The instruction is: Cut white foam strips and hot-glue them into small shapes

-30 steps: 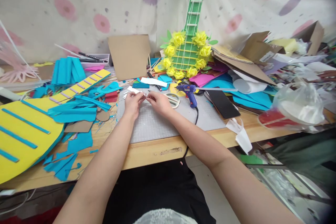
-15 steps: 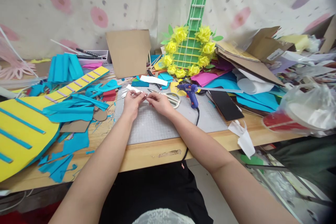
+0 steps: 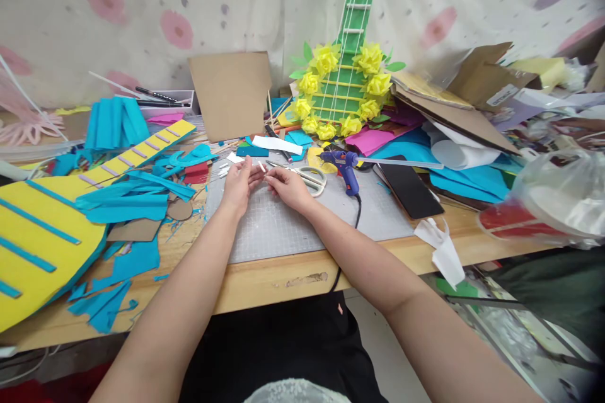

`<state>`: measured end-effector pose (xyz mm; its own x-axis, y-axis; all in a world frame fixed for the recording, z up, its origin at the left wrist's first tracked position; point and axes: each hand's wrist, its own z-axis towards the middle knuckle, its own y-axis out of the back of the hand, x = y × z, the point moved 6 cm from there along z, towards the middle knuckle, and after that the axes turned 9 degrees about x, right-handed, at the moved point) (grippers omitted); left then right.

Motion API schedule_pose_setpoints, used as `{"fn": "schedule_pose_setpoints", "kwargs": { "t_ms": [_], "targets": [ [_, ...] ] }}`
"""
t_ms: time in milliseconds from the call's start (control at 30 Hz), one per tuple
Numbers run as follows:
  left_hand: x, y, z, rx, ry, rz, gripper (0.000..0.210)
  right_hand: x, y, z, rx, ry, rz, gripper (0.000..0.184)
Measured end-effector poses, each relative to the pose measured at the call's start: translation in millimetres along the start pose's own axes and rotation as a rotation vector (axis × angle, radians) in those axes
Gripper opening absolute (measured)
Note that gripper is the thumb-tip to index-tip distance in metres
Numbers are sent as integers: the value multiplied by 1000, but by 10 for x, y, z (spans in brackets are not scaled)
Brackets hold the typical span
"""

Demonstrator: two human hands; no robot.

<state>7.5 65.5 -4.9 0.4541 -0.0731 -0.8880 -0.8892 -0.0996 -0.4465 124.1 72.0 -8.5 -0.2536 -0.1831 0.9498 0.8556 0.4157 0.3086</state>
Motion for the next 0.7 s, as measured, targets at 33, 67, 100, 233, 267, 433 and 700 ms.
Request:
{"fn": "schedule_pose_setpoints", "kwargs": {
  "t_ms": [33,67,100,233,267,433,700],
  "targets": [
    [-2,2,0,6,-7,-4,31,-7,-6,6,6,-1,31,14],
    [-1,9,0,6,-16,-9,31,-8,-11,11,11,0,51,14],
    [1,19,1,1,-24,-14,32,-5,-14,13,16,2,61,14],
    [23,53,6,-17,-37,-24,38,17,-3,3,20,-14,53,16],
    [27,57,8,-18,-39,-26,39,25,2,-1,19,-16,42,16],
    [37,66,11,-24,-57,-34,39,21,-7,-9,28,-16,5,14],
    [10,88,-18,-94,-58,-46,41,169,267,-81,0,-22,-262,27]
  ]
}}
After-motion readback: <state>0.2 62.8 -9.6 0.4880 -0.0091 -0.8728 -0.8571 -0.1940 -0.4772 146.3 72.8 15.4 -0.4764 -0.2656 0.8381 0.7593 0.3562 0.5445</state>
